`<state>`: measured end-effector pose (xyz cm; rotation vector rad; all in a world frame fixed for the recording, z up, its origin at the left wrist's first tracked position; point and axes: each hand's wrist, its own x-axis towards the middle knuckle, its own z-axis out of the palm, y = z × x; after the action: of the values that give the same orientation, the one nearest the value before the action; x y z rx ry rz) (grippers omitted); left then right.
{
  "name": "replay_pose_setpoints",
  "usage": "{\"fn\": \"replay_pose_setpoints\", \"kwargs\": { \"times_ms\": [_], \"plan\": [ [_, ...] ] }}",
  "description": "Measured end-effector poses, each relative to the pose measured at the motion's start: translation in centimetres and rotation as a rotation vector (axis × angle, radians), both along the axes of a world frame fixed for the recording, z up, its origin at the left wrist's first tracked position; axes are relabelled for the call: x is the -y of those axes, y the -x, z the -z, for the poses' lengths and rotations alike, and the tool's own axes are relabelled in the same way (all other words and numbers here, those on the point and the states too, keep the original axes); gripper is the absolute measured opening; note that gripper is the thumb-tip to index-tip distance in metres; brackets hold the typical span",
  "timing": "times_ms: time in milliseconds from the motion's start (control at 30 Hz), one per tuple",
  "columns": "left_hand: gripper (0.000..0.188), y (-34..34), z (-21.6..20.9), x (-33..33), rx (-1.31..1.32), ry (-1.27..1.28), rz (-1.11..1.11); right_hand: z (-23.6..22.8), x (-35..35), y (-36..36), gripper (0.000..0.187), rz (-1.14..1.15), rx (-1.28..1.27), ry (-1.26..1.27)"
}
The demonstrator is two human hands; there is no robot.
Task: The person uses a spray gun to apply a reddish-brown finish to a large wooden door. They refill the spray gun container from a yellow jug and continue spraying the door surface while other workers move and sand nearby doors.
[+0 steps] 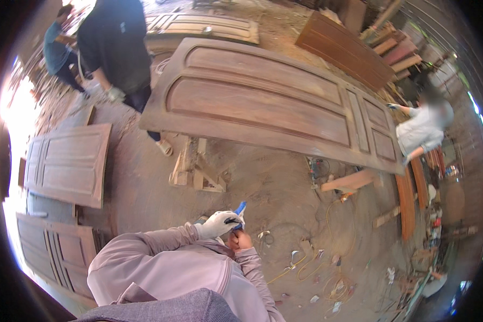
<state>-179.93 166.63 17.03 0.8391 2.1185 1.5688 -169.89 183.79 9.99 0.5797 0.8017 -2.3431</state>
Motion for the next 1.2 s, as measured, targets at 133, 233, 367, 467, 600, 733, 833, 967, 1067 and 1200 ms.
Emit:
{"fn": "replay_pose_setpoints", "kwargs": {
  "times_ms": [133, 233, 367, 467, 600, 733, 833, 967, 1067, 1200],
  "plan": [
    [0.015, -0.1, -1.6, -0.2, 0.380, -0.176, 0.085, -0.3, 0.6, 1.3, 0.031, 0.339, 0.445, 0.061],
    [0.015, 0.0, -0.6, -0.3, 0.550, -0.246, 0.081, 2.2, 0.7, 2.1, 0.022, 0.619, 0.504, 0.118],
    [0.015, -2.0, -1.6, -4.2, 0.580, -0.316, 0.152, 11.0, -4.9, 3.6, 0.024, 0.585, 0.190, -0.074],
    [0.015, -2.2, -2.2, -2.9, 0.537, -0.274, 0.020, 10.5, -0.3, 4.9, 0.053, 0.496, -0.024, -0.130],
    [0.015, -2.2, -1.7, -3.1, 0.495, -0.302, -0.039, 7.7, 0.6, 6.8, 0.066, 0.500, -0.095, -0.288],
    [0.016, -2.6, -1.9, -4.5, 0.476, -0.331, -0.090, 5.1, 0.0, 7.4, 0.052, 0.569, -0.032, -0.492],
    [0.016, -1.8, -2.3, -3.3, 0.358, -0.232, -0.024, -4.0, 3.2, 7.5, 0.041, 0.406, -0.390, -1.048],
    [0.017, -3.6, -4.0, -5.0, 0.240, -0.211, 0.244, -1.8, 1.6, 3.3, 0.056, 0.674, -0.255, -0.385],
    [0.020, -4.7, -5.0, -5.5, 0.304, -0.194, 0.425, 2.4, -1.4, 1.1, 0.069, 0.775, 0.100, 0.076],
    [0.020, -4.1, -4.8, -5.3, 0.103, -0.152, 0.496, 1.8, -1.5, 1.0, 0.085, 1.267, 0.286, 0.074]
  ]
}}
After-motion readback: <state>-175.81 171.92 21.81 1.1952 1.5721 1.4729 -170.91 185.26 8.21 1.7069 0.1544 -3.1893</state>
